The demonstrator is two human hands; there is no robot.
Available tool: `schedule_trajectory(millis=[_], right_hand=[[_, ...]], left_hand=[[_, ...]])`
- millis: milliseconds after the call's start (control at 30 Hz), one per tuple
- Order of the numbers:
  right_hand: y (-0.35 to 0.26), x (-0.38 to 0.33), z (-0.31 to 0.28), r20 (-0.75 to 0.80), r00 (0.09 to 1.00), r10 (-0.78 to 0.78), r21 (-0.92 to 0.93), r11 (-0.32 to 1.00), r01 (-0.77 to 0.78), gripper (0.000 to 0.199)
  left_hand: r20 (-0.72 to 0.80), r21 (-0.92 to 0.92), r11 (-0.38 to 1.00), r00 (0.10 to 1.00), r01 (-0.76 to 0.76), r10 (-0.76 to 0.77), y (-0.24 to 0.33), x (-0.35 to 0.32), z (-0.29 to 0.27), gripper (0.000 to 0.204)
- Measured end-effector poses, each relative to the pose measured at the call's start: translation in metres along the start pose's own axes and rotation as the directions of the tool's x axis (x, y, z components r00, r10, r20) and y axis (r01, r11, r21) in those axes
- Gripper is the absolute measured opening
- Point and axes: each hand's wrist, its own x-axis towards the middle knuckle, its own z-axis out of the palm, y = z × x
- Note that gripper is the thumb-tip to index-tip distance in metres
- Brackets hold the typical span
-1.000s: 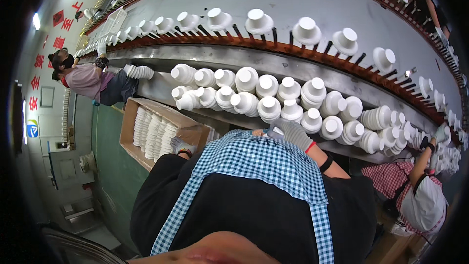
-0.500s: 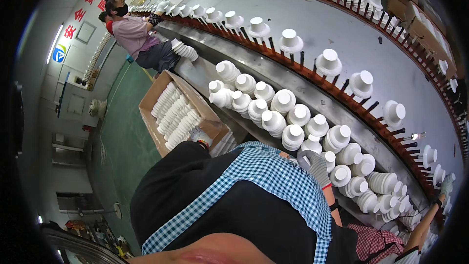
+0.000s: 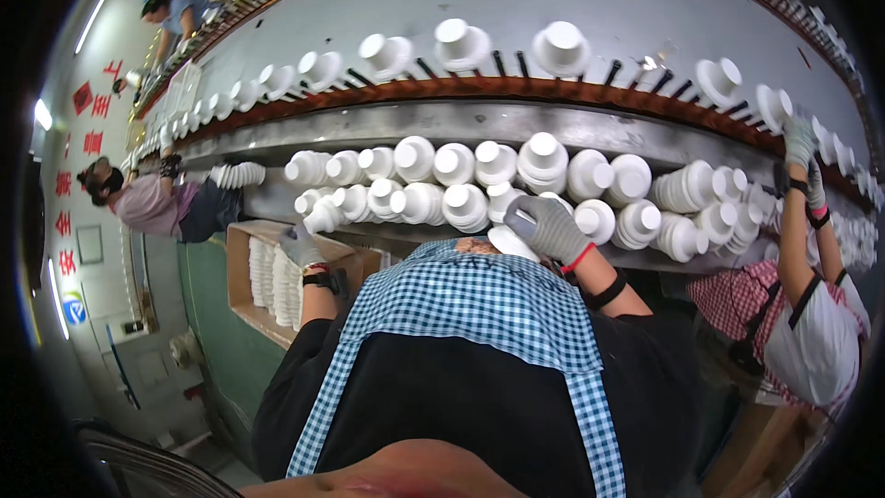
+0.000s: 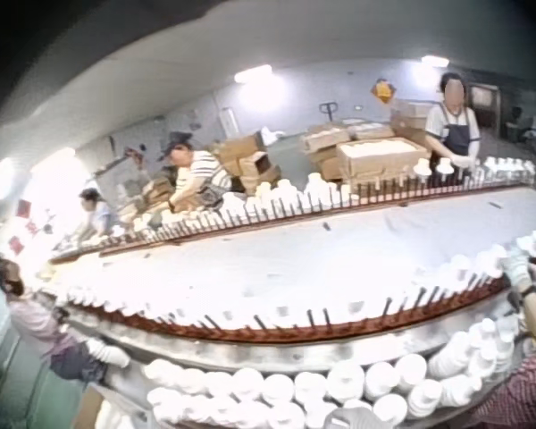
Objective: Load plastic bowls from a cardboard box onto a moving production line conveyor belt.
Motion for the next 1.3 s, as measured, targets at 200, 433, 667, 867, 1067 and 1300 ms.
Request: schedule_trajectory(millis=[200, 433, 667, 867, 1067, 1300], right_hand=[[-0.001, 0.018, -0.034, -0.262, 0.965, 0.014, 0.039, 0.999, -0.004, 0.028], [0.007, 0.074, -0.221, -0.896, 0.442, -0.044, -0.112, 0.986, -0.127, 0.037], [0.021, 0.151, -0.301, -0.730, 0.675, -0.110, -0.423, 0.848, -0.319, 0.058], [0.034, 0.184, -0.279, -0.540, 0.834, -0.115, -0.557, 0.792, -0.252, 0.060], [0.047, 0.215, -0.254, -0.172, 0.985, 0.004, -0.543, 0.834, -0.098, 0.052], [0.059, 0.207, -0.212, -0.110, 0.983, -0.149, -0.646, 0.762, 0.043, 0.045]], left_hand=[[0.217, -0.535, 0.732, 0.768, -0.423, 0.602, 0.212, -0.035, 0.028, 0.024], [0.520, -0.837, 0.513, 0.018, -0.189, 0.854, 0.369, -0.188, 0.076, 0.023], [0.458, -0.791, 0.477, 0.147, -0.382, 0.877, 0.427, -0.284, 0.181, 0.070], [0.433, -0.803, 0.478, 0.204, -0.355, 0.878, 0.420, -0.283, 0.240, 0.048], [0.418, -0.869, 0.436, 0.122, -0.233, 0.900, 0.406, -0.263, 0.256, 0.036], [0.659, -0.697, 0.708, 0.288, -0.112, 0.695, 0.394, -0.269, 0.277, 0.028]])
